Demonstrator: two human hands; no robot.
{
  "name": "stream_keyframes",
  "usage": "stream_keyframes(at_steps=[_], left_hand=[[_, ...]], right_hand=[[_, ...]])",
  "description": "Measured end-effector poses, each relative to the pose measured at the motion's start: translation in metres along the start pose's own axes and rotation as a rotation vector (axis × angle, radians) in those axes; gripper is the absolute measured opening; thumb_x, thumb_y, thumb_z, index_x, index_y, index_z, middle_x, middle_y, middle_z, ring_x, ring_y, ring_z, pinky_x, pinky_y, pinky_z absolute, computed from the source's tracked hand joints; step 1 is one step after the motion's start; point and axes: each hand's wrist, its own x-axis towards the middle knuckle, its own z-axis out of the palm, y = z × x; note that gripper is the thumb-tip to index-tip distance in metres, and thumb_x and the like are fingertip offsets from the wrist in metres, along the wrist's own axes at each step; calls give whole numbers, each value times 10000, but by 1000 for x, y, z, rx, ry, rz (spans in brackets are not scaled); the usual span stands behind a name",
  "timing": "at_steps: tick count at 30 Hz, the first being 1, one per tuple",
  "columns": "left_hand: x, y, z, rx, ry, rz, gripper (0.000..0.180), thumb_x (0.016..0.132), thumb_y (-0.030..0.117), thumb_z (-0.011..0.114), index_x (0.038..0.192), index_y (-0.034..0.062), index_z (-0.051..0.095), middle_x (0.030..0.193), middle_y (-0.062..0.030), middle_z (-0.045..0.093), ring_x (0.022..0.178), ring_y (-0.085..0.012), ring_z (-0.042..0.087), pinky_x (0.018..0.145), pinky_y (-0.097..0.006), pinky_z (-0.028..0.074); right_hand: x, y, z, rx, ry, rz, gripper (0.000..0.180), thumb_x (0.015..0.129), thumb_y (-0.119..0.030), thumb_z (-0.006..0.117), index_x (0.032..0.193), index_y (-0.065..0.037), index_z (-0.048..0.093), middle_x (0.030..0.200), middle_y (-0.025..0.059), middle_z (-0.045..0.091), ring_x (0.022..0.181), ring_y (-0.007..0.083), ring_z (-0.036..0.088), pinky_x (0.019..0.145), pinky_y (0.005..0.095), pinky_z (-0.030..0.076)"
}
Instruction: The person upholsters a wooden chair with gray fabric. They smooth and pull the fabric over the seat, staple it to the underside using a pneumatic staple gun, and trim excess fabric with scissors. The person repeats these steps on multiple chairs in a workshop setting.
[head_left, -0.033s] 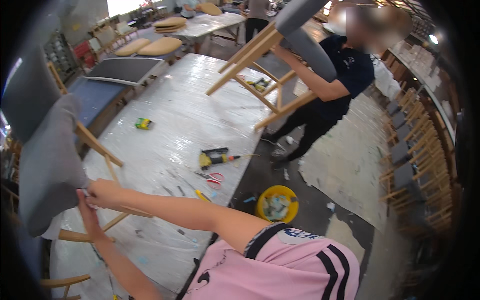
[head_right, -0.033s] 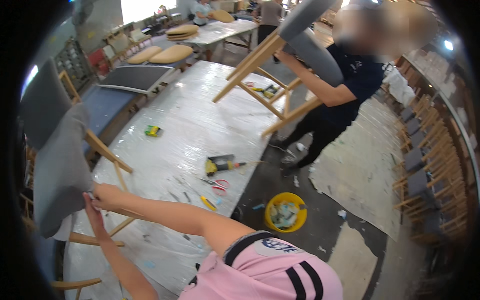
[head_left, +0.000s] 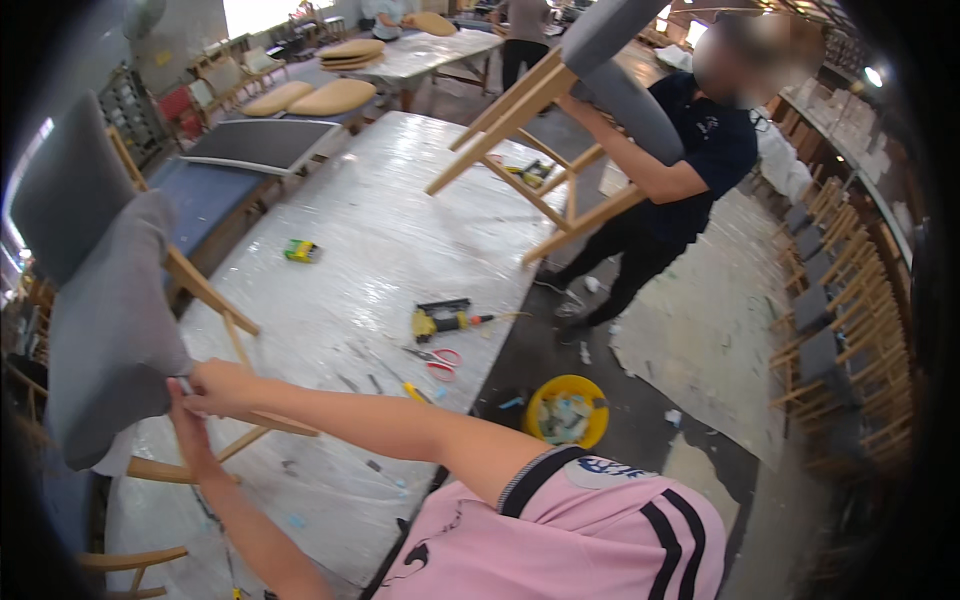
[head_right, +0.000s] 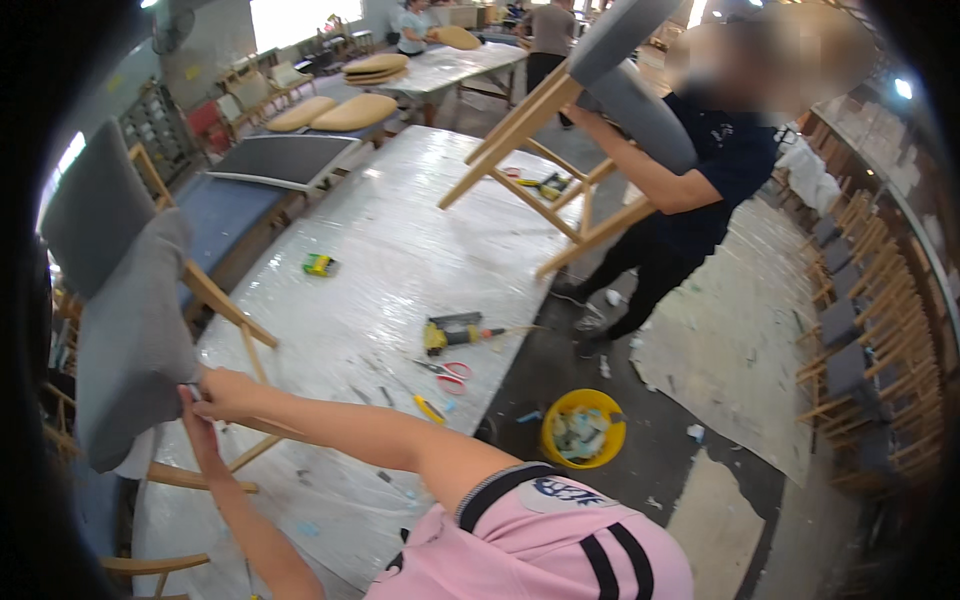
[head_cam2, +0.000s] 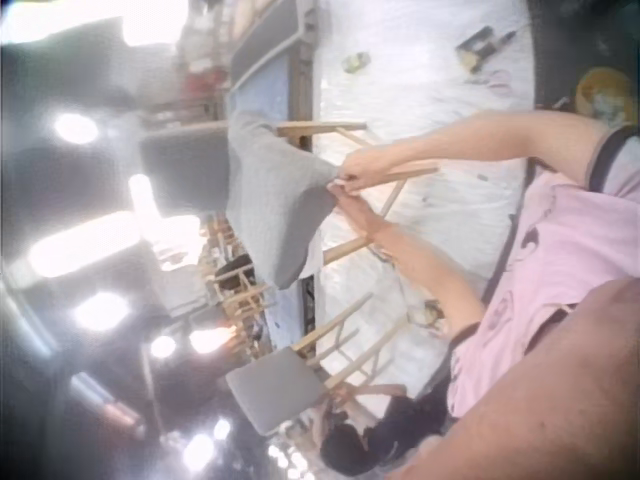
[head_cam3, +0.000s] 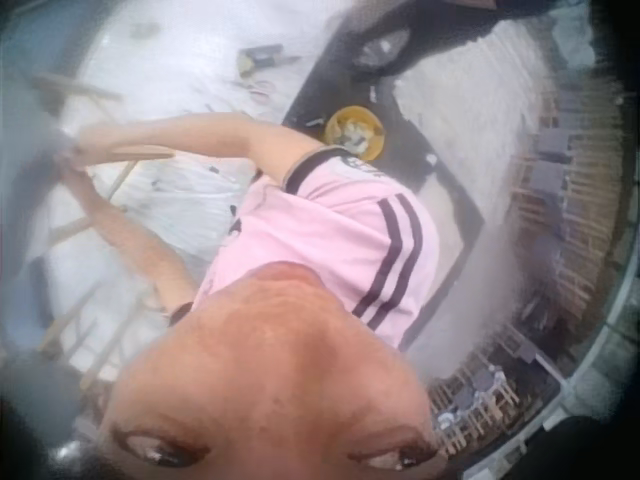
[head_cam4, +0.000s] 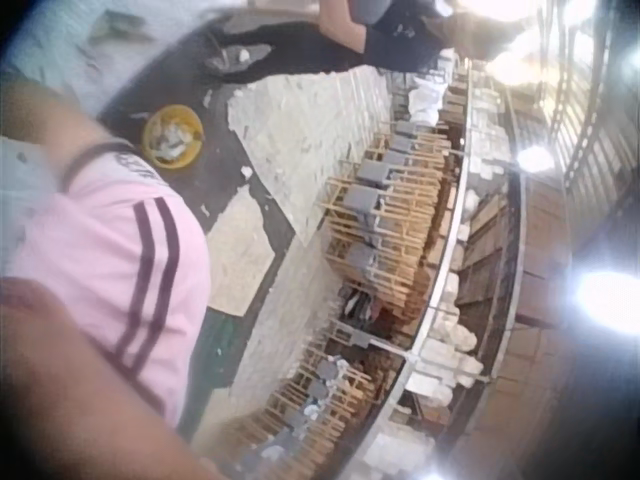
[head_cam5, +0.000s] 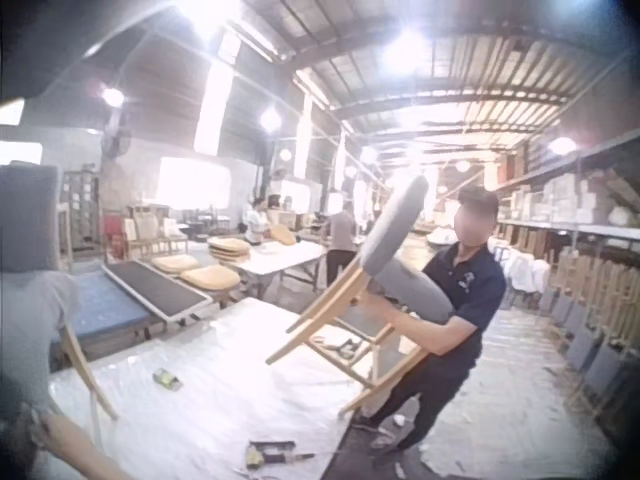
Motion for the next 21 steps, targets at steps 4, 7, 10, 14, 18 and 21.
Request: stream_keyframes(at_steps=[4,7,10,14,18,21], left_hand=[[1,4,-18,-21,-164,-12,541,1050,513,507,1309,39,542,1091,-91,645,915,-158,653,683,-330,520],[-19,21,8,-167,29,-87,583,1063,545,427,1297,21,530,1072,-111,631,896,-183,632,700,-363,512],[-32,39,6,-334,-271,-18,517,1073,505,441,1295,50,544,1132,-74,613,1000,-166,577,864,-353,454],[-42,47,50,3,276,215,535,1031,485,570,1239,-7,592,1253,-132,613,1155,-203,591,1037,-353,415],[-46,90,105,184,283,72,616,966,357,700,1375,-72,534,1301,-134,613,1118,-196,618,922,-335,506],[-40,98,106,279,295,-53,632,941,328,717,1365,-99,527,1263,-140,629,1056,-203,637,852,-292,523]], right_hand=[[8,-6,3,277,-38,-43,364,910,-289,677,734,29,687,647,123,675,506,187,642,489,343,519],[2,-2,9,355,-24,-98,358,947,-266,642,769,43,678,649,117,678,503,178,642,477,319,515],[7,8,6,376,-16,-85,344,961,-219,626,742,45,658,618,115,664,499,181,653,447,321,501],[5,-12,-5,255,-34,-20,343,979,-223,621,755,32,668,614,105,659,504,179,654,467,314,485],[26,18,11,300,99,-175,336,995,-258,619,786,0,673,616,62,645,509,139,618,457,292,438],[26,28,28,681,34,-158,330,1004,-284,605,807,-27,664,652,17,634,515,92,547,445,266,383]])
